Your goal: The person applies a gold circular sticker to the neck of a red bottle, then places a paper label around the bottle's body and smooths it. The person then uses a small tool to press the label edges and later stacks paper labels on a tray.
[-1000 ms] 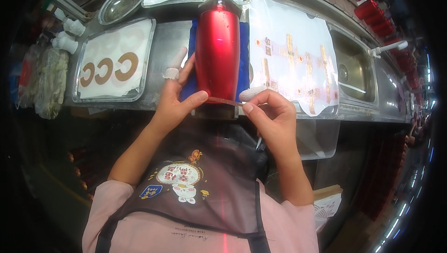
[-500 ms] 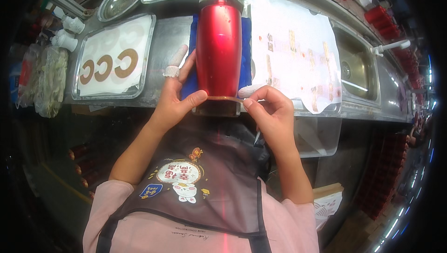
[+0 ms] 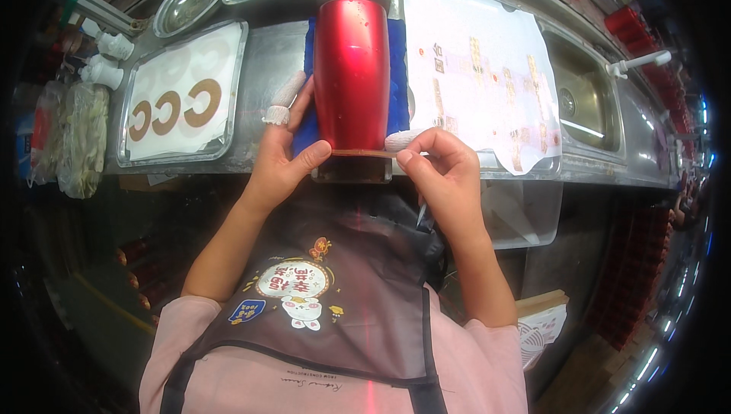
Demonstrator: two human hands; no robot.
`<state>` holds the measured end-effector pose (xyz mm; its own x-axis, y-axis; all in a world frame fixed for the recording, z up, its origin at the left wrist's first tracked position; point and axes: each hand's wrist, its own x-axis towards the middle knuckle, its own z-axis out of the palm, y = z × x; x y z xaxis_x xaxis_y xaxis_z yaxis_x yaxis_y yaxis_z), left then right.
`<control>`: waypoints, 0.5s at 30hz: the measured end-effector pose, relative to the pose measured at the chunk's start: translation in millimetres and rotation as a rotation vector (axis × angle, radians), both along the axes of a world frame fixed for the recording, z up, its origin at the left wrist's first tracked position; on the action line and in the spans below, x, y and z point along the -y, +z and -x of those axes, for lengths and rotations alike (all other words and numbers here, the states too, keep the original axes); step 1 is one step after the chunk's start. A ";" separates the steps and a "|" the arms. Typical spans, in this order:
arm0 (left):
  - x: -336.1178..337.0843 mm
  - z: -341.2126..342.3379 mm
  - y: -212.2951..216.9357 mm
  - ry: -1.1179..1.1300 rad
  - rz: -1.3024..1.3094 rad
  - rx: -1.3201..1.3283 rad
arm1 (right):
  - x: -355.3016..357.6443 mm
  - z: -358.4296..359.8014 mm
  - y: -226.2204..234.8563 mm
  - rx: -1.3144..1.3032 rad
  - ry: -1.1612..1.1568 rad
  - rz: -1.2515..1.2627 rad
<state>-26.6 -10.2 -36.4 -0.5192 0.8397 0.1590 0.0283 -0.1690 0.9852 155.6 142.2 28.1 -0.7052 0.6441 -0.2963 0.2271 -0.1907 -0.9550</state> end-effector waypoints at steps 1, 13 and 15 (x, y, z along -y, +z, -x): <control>-0.3 0.1 -0.2 0.006 0.008 -0.003 | -0.3 -0.1 -0.3 0.006 -0.001 -0.001; 3.2 1.8 -0.5 -0.012 -0.010 0.072 | 2.1 -0.2 -2.0 -0.025 -0.002 0.007; 4.2 3.7 -0.2 -0.021 -0.030 0.175 | 3.4 0.2 -0.7 -0.023 -0.004 -0.007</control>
